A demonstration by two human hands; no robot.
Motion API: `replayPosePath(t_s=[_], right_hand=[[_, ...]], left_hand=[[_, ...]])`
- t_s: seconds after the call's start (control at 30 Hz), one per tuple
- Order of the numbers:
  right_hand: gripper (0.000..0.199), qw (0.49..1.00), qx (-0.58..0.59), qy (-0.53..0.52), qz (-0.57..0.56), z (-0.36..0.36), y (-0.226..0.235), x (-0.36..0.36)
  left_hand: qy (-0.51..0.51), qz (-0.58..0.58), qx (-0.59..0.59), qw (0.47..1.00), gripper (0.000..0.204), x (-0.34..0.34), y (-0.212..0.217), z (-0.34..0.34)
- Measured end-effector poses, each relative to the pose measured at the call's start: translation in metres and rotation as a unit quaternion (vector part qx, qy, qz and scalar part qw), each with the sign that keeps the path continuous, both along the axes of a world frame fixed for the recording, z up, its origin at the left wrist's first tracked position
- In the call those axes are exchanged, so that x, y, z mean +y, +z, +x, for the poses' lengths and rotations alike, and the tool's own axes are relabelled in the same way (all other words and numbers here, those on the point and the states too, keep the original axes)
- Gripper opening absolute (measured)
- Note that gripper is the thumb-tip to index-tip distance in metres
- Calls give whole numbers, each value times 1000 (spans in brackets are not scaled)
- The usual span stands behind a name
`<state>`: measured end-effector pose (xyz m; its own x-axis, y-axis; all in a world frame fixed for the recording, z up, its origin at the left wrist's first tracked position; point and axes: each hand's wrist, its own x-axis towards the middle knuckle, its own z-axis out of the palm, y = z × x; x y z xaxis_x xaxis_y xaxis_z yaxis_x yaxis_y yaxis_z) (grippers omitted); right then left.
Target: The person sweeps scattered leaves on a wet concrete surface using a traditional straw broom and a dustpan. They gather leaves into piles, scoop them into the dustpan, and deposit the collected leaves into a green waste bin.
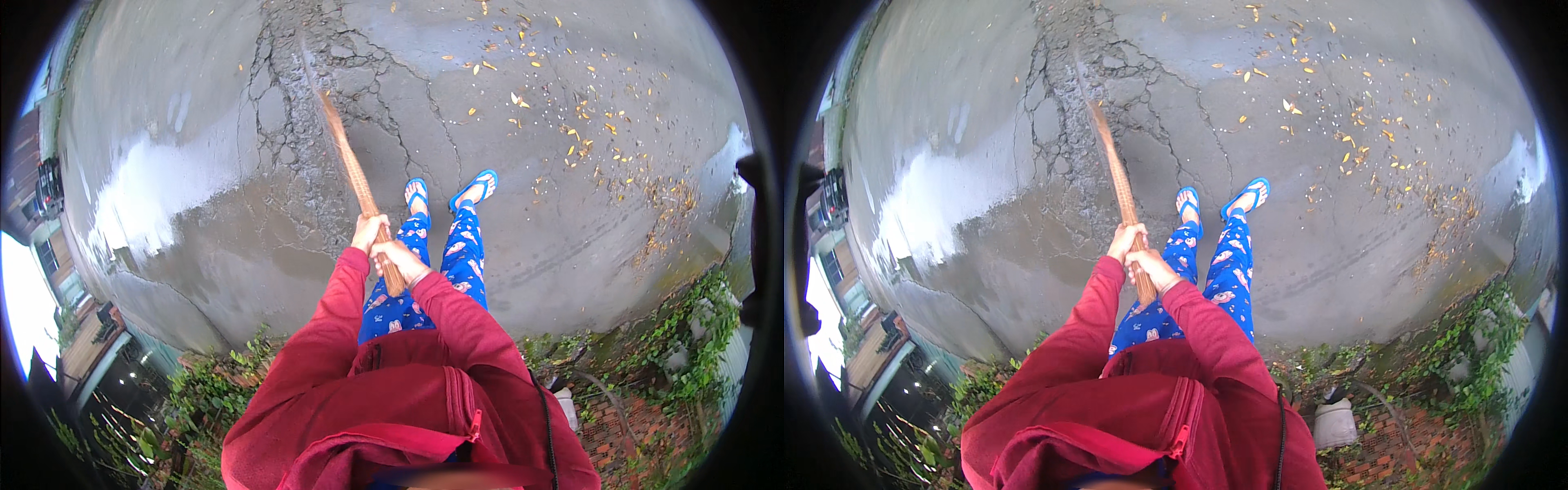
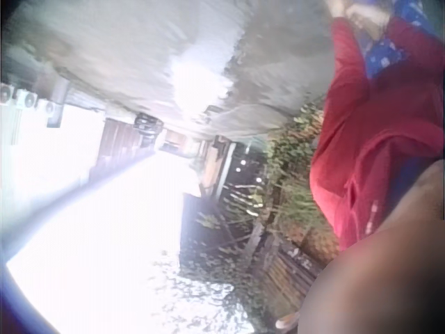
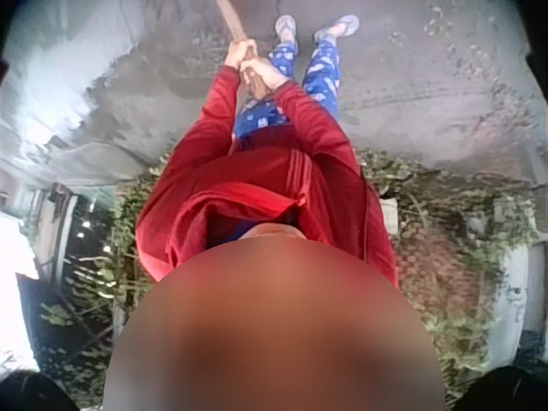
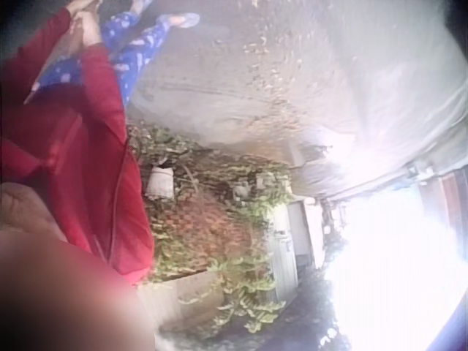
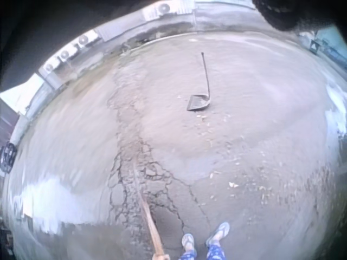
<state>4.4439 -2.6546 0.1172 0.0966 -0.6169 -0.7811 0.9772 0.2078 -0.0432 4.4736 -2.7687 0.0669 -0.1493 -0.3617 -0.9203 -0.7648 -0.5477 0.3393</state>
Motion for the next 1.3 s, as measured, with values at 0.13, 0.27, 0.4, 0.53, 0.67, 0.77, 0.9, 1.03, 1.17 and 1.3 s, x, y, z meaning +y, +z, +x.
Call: replayPosePath(t_s=[0.13,0.27,0.4,0.53,0.67,0.77,0.9,1.03,1.17,1.3], right_hand=[[13,982,-54,-105,150,-30,-8,84],[11,956,-15,-227,183,-54,10,171],[13,936,121,-227,239,-60,28,136],[9,942,140,-157,262,-38,46,87],[8,994,56,-45,88,-19,41,75],[12,999,-10,37,7,-23,6,43],[19,994,28,85,-60,-53,-50,-10],[14,999,-31,-45,3,-87,-58,29],[13,993,13,-76,86,-87,-19,92],[9,974,128,-69,172,-32,23,67]], left_hand=[[-156,76,88,981,13,85,-28,-53],[-279,89,50,955,76,197,-36,-104],[-246,193,178,933,70,183,-23,-124],[-164,214,262,927,77,128,11,-98],[-64,54,129,988,72,88,31,-48],[39,-47,52,997,46,43,15,-24],[109,12,35,993,9,-15,-24,-30],[-48,-40,28,998,15,24,-58,-79],[-103,4,79,991,58,101,-59,-103],[-138,109,189,966,87,93,-15,-70]])
